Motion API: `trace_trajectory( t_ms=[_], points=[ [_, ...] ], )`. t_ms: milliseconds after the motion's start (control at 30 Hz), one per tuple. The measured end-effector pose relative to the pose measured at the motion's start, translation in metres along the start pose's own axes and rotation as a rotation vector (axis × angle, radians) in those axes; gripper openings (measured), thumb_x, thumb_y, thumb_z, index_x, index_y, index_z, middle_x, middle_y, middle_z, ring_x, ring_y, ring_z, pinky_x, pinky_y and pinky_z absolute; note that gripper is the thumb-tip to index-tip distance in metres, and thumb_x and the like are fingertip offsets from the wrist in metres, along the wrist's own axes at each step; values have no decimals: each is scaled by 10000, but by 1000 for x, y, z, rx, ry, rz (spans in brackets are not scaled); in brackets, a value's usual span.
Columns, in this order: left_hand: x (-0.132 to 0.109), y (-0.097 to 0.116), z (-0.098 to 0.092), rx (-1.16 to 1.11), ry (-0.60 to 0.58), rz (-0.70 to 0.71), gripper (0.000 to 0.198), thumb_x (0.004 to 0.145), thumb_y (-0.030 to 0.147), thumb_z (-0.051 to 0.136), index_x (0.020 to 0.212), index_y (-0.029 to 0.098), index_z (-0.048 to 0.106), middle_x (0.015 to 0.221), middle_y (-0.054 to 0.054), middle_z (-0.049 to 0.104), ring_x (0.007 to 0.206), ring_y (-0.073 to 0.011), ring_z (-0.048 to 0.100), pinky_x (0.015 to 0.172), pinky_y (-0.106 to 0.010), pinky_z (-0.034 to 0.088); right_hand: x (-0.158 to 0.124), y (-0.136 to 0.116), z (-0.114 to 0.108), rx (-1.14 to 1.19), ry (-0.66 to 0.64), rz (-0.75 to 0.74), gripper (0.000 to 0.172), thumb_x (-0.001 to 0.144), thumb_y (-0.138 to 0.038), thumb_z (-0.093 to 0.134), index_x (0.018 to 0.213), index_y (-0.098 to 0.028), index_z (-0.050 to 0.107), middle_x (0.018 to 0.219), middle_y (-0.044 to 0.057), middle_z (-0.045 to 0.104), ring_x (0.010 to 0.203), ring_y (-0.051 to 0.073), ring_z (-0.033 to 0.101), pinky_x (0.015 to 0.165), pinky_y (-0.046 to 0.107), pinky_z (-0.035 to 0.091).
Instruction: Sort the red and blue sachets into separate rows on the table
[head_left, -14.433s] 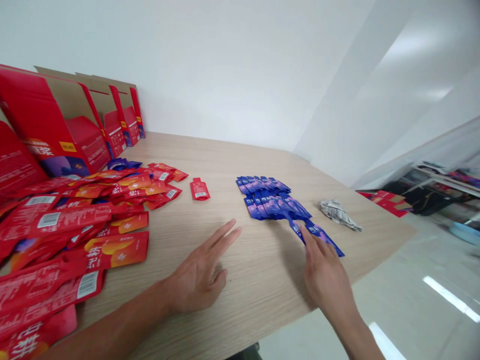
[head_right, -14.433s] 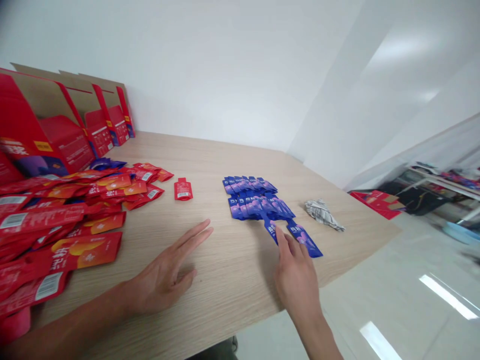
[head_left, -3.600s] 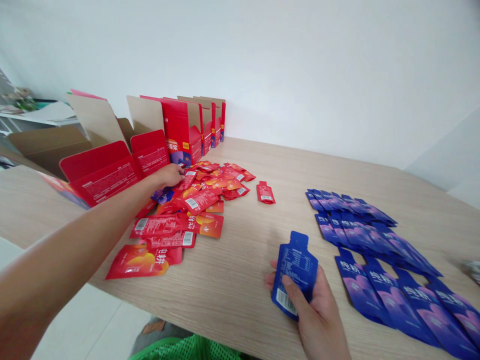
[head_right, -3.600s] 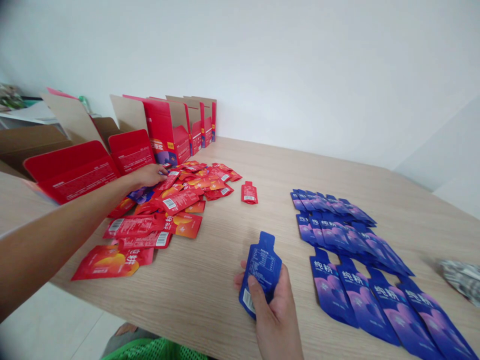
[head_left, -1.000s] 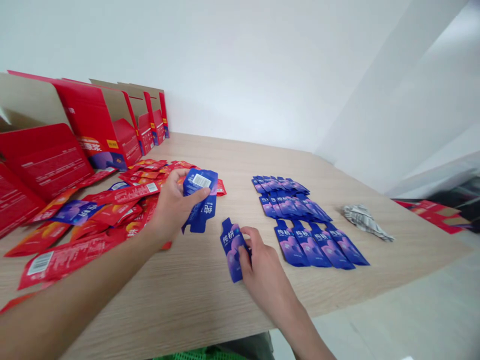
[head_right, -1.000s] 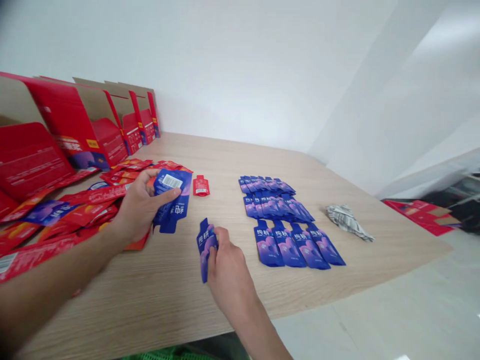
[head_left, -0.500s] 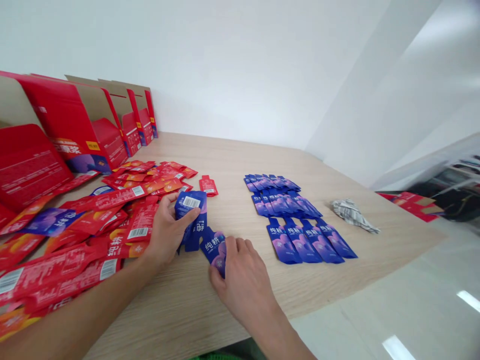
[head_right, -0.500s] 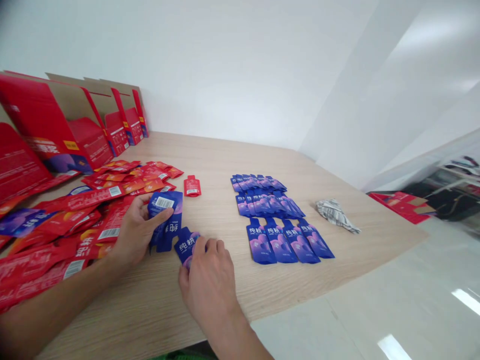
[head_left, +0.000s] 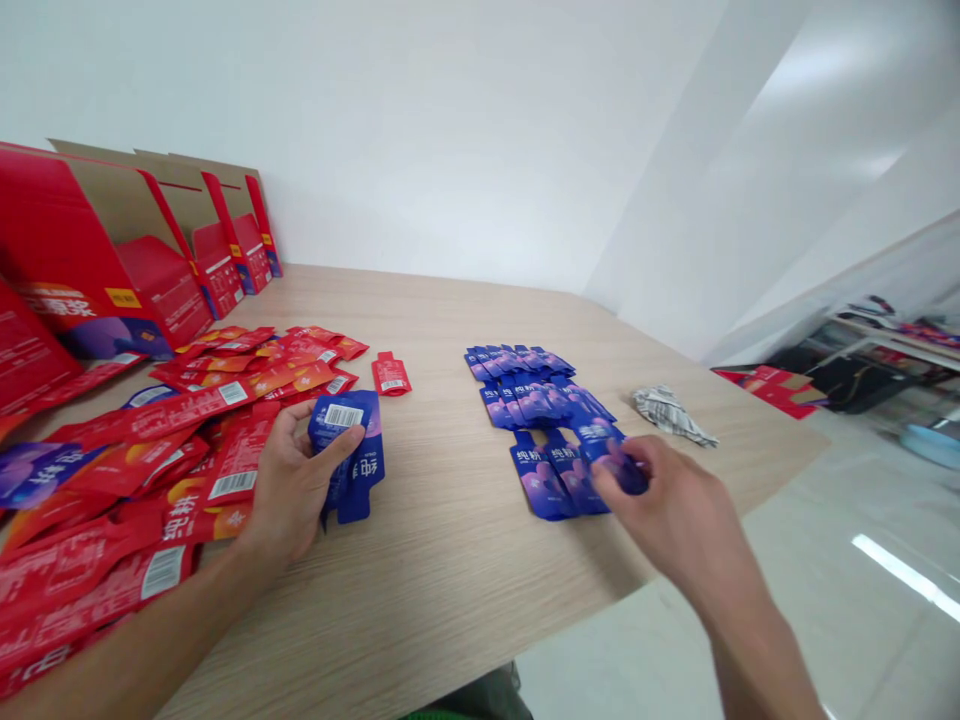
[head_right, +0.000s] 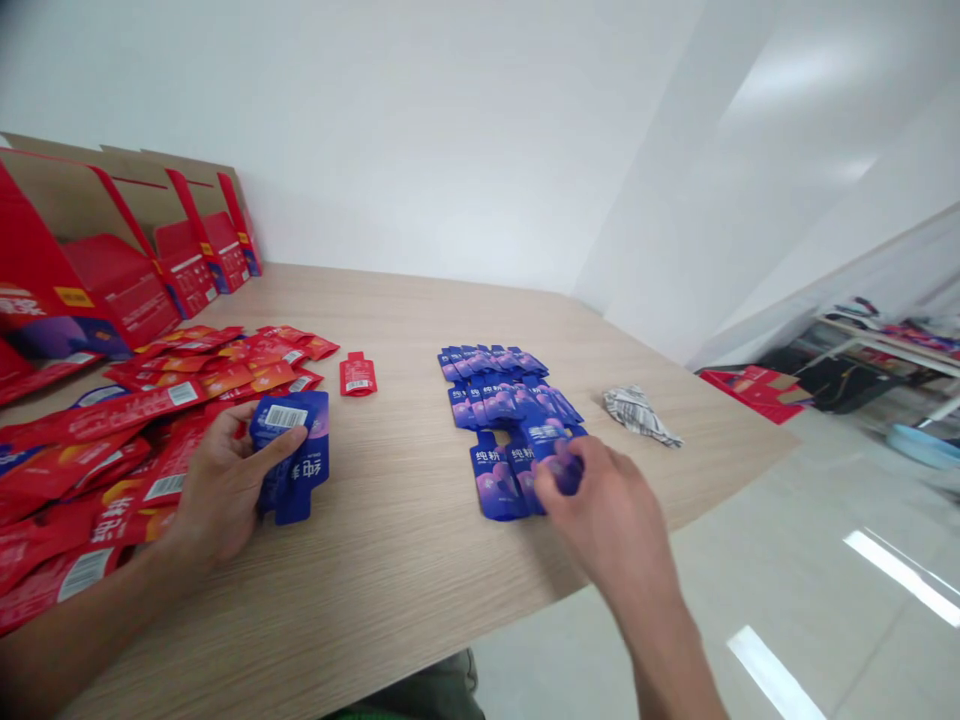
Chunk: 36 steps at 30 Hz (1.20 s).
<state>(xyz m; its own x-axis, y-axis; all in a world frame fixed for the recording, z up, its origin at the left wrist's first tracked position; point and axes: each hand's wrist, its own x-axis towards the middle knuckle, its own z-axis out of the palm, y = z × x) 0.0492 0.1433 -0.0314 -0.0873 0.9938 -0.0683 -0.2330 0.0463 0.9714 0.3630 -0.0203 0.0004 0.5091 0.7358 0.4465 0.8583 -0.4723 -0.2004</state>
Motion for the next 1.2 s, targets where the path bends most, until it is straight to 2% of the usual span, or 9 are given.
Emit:
trace_trajectory(
  t_ms=[100,200,400,600,933,1000,1067,1133,1200],
  points=[
    [-2,0,2,10,-1,-19,568,646,267,907,1127,286,605,900,18,757,637,-187,718,509,-298,614,25,54,0,-191,-57,165,342,889,-510,637,1030,-202,687,912,138,758,883,355,721,765,414,504],
    [-4,-1,4,-2,2,-27,529,667,234,896,1113,285,617,882,23,758,629,-180,716,501,-283,611,31,73,9,-280,-140,174,338,919,-500,606,1031,-194,696,913,156,765,880,352,731,727,396,485],
    [-5,-2,6,11,9,-20,505,707,191,883,1133,260,619,880,15,767,607,-169,708,506,-276,615,25,54,23,-363,-245,179,347,983,-503,549,1070,-190,671,1027,172,765,1013,354,733,739,379,480],
    [-8,2,6,-12,-2,-23,560,656,221,913,1134,230,620,854,16,771,597,-164,699,499,-259,606,28,48,27,-405,-310,196,350,1004,-490,529,1104,-187,672,1075,162,749,1122,374,699,791,401,512],
    [-10,3,6,-25,-7,-18,618,583,251,938,1111,228,617,818,22,771,567,-165,684,463,-263,604,28,54,31,-355,-276,145,354,993,-454,523,1117,-165,684,1077,192,753,1110,396,693,860,463,548],
    [-10,3,6,-23,-6,-19,578,614,233,924,1104,227,618,812,22,768,560,-164,682,459,-261,603,25,58,36,-318,-243,123,454,1000,-494,497,1219,-135,666,1159,227,734,1137,421,679,900,510,550],
    [-10,3,6,-12,-6,-25,541,655,211,907,1113,226,619,815,20,768,557,-164,686,461,-263,606,18,63,45,-241,-150,133,678,979,-611,492,1404,-89,572,1346,286,656,1239,465,631,970,578,534],
    [-9,2,6,-8,-3,-27,510,695,180,886,1128,227,621,833,15,772,559,-161,691,477,-265,616,9,70,55,-134,-39,171,964,915,-747,502,1556,-35,406,1534,346,496,1391,505,522,1067,639,481],
    [-9,2,6,-10,1,-26,484,721,151,869,1130,225,622,838,14,773,556,-156,691,486,-264,622,-2,78,68,-37,10,210,1175,845,-846,503,1621,4,264,1630,379,350,1504,521,392,1138,696,403]
  ],
)
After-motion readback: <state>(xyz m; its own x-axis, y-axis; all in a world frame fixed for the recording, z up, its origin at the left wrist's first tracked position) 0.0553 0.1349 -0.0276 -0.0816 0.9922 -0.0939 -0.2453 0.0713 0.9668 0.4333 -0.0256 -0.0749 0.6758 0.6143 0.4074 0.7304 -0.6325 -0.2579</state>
